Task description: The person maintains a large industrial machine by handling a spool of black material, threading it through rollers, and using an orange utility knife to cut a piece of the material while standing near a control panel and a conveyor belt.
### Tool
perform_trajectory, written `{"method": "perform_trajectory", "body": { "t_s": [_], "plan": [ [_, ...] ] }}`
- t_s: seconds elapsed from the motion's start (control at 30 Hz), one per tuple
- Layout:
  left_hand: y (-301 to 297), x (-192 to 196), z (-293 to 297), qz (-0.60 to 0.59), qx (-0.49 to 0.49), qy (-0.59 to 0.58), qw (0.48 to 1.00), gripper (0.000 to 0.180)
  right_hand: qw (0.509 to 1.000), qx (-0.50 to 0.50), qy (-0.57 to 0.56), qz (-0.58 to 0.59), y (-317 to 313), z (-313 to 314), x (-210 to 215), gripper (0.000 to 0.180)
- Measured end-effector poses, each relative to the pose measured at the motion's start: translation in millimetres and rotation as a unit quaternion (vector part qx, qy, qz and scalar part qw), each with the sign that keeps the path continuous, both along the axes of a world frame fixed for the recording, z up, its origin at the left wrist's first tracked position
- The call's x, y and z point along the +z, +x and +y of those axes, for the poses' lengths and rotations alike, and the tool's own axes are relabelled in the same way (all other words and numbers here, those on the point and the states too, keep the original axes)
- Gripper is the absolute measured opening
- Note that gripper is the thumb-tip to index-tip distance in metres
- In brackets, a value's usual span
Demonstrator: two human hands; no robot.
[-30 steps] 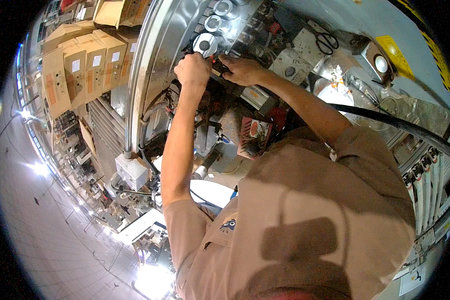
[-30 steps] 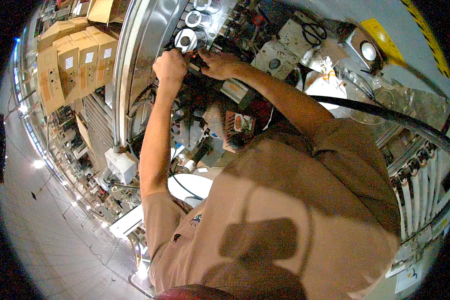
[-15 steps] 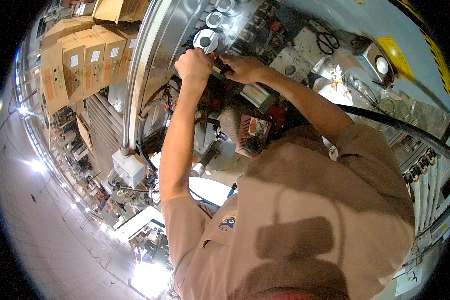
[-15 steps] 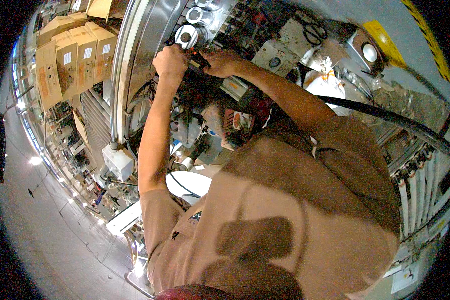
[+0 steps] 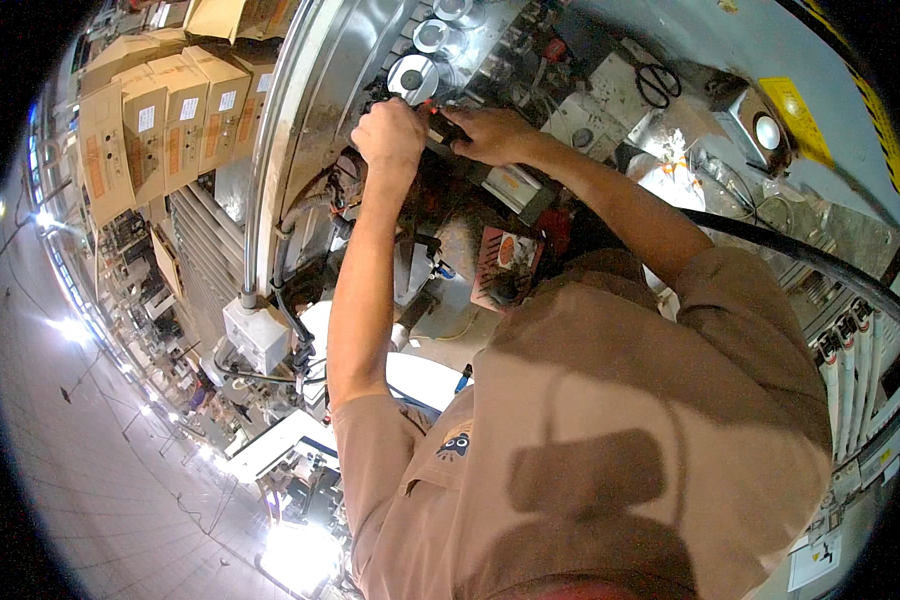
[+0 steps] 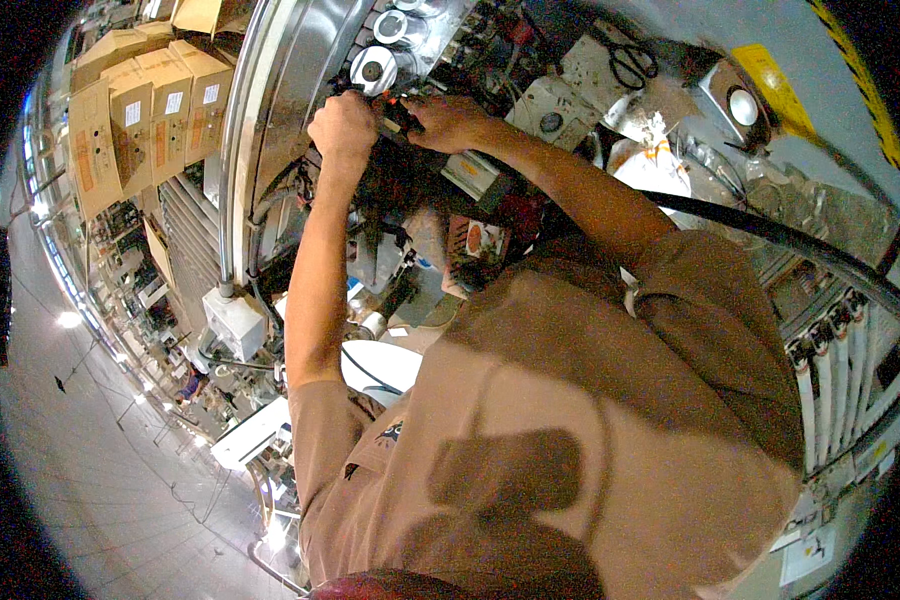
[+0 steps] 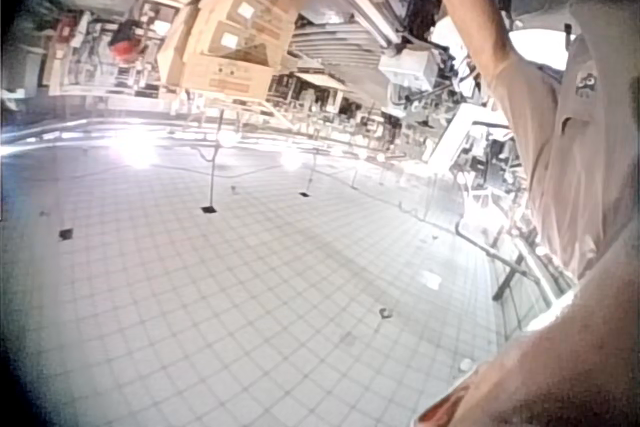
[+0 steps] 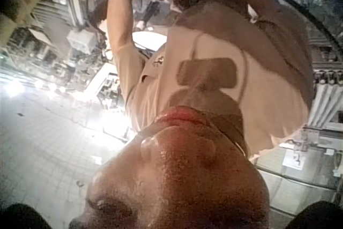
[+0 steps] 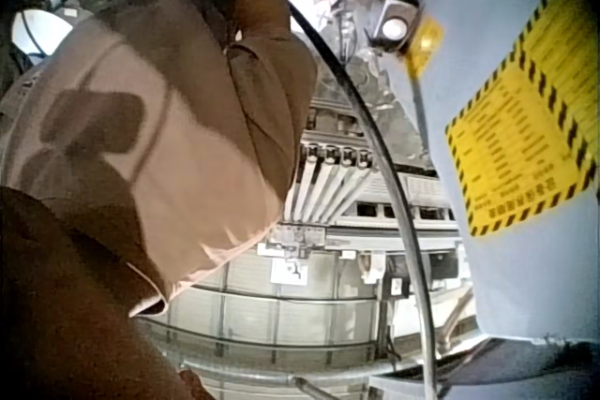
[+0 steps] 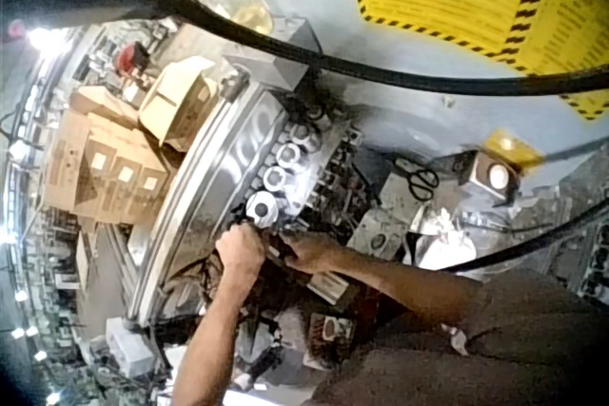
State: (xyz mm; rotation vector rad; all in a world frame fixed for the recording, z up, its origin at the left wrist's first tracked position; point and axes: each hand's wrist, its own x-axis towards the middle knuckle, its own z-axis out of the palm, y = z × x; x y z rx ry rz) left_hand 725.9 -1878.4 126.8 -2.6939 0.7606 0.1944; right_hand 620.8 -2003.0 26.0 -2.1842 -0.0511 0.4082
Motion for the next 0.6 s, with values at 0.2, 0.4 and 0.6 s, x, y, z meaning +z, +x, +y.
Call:
{"method": "perform_trajectory", "body": {
  "t_s": [0.2, 0.4, 0.6],
  "plan": [
    [1.8, 3.8, -11.4, 0.024, 0.017, 0.029, 0.999, 0.028, 1.000, -0.001, 0.000, -0.005, 1.8, 1.5, -5.2, 0.070],
    [-2.0, 5.1, -3.9, 0.024, 0.033, 0.021, 0.999, 0.030, 1.000, 0.001, 0.013, 0.005, -0.8, -0.3, 5.9, 0.068],
    [-1.6, 3.3, -5.1, 0.022, 0.023, 0.004, 0.999, 0.032, 1.000, -0.025, 0.006, -0.011, -0.2, 3.7, -12.3, 0.072]
  ]
}}
